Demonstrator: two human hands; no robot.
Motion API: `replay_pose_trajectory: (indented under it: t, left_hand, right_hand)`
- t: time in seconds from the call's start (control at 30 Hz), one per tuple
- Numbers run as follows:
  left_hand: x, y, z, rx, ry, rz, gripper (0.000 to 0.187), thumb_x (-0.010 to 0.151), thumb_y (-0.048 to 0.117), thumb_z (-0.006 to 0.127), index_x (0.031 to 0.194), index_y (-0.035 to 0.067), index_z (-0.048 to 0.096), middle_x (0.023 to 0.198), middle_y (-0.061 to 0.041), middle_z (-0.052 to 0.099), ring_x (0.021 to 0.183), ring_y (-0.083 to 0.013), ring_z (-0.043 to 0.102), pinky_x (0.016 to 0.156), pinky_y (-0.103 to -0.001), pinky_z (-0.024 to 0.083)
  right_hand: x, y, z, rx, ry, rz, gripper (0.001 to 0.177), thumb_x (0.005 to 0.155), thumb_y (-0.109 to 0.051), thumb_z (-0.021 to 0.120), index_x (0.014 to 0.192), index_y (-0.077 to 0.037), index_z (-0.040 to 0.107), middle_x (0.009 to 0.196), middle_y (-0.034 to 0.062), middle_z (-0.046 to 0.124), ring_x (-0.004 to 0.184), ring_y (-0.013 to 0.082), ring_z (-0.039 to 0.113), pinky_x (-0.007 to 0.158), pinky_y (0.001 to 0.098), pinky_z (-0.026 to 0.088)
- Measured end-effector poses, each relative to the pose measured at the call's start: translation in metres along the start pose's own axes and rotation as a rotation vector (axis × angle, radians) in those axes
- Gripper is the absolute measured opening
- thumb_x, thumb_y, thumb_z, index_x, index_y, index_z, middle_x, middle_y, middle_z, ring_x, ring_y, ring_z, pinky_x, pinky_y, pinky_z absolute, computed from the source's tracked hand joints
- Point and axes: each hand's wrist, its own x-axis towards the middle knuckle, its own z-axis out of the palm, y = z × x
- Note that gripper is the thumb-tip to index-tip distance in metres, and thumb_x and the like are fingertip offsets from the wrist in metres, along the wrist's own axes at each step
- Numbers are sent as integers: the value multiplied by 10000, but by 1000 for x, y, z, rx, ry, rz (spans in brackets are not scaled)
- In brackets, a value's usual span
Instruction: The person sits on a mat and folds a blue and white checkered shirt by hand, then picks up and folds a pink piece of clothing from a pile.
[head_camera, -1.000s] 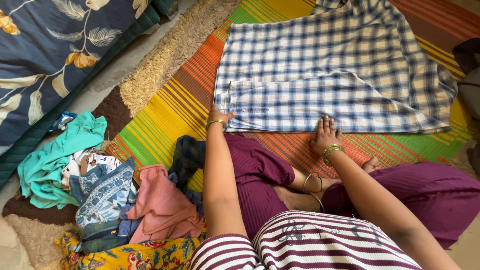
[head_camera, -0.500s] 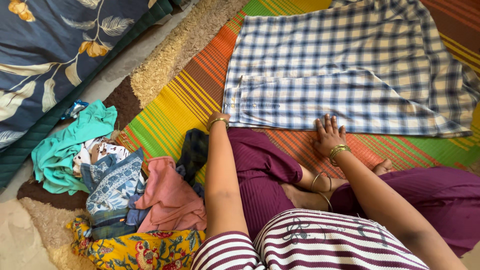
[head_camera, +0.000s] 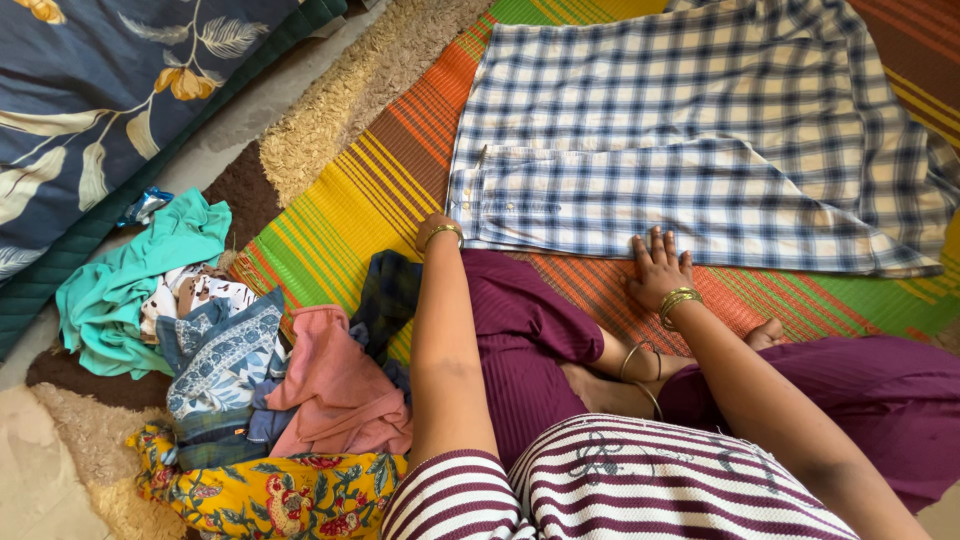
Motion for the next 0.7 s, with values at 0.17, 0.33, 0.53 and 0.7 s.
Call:
replay_pose_trajectory:
  t: [0.17, 0.33, 0.53, 0.7]
  left_hand:
    - [-2, 5, 0, 1, 44, 26, 309, 937, 217, 662, 1209, 80, 711, 1308, -155, 677, 1176, -327, 675, 933, -456, 583]
    - [-3, 2, 0, 0, 22, 4, 389, 932, 256, 670, 1286, 96, 641, 1363, -157, 622, 1221, -335, 634, 970, -481, 535]
    - [-1, -2, 2, 18, 6, -12, 504, 927, 303, 680, 1378, 116, 556, 1429, -158, 557, 1275, -346, 584, 1015, -512, 477]
    - [-5, 11, 11, 174, 154, 75, 607, 923, 342, 689, 1455, 132, 486, 1484, -160, 502, 1320, -354, 542, 1053, -537, 430]
  right_hand:
    - [-3, -2, -4, -7, 10, -4, 907, 920, -606, 499, 1629, -307, 19, 1706, 66, -124, 1563, 265, -125, 1233, 558, 16]
    - [-5, -4, -8, 4, 3, -2, 905, 923, -602, 502, 1628, -313, 15, 1705, 62, -129, 1565, 263, -128, 1236, 556, 10]
    - [-9, -3, -11, -6, -16, -10, 913, 924, -580, 508, 1629, -313, -7, 1705, 50, -139, 1559, 243, -134, 1234, 538, -5]
    - [-14, 3, -11, -10, 27, -51, 812, 955, -583, 432, 1627, -320, 59, 1719, 33, -74, 1571, 231, -98, 1243, 536, -9]
